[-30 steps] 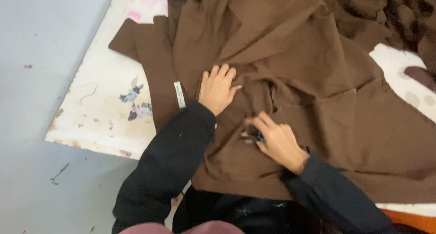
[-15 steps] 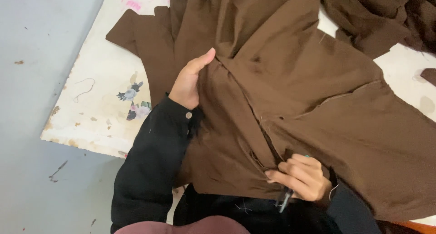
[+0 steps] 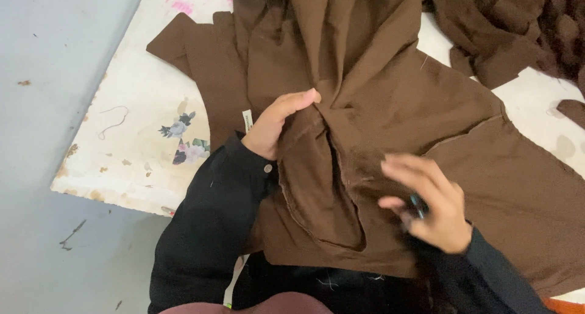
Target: Trimming loose threads from a brown shirt using thread snips on a work table.
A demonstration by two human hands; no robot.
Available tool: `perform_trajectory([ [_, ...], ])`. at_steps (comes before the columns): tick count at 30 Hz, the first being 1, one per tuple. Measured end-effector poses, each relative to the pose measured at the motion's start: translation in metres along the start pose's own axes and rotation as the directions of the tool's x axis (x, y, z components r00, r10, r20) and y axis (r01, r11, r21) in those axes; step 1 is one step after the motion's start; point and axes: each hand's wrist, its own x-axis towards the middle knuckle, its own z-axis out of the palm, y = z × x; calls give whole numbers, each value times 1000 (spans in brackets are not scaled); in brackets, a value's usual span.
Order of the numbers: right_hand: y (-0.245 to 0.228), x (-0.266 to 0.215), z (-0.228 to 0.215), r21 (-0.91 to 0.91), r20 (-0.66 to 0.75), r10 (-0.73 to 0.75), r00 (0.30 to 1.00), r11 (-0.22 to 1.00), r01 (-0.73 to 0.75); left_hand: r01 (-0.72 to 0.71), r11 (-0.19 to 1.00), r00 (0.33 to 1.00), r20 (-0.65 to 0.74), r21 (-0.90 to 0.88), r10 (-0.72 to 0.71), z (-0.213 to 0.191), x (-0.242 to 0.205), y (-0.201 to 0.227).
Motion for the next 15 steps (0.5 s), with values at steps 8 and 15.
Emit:
perform_trajectory([
  [8,0,49,34,289,56,236,970,926,-242,-116,973,988,126,199,92,-5,5,-15],
  [15,82,2,67,699,127,500,856,567,-435,-222,896,973,145,385,179,-7,13,-23],
])
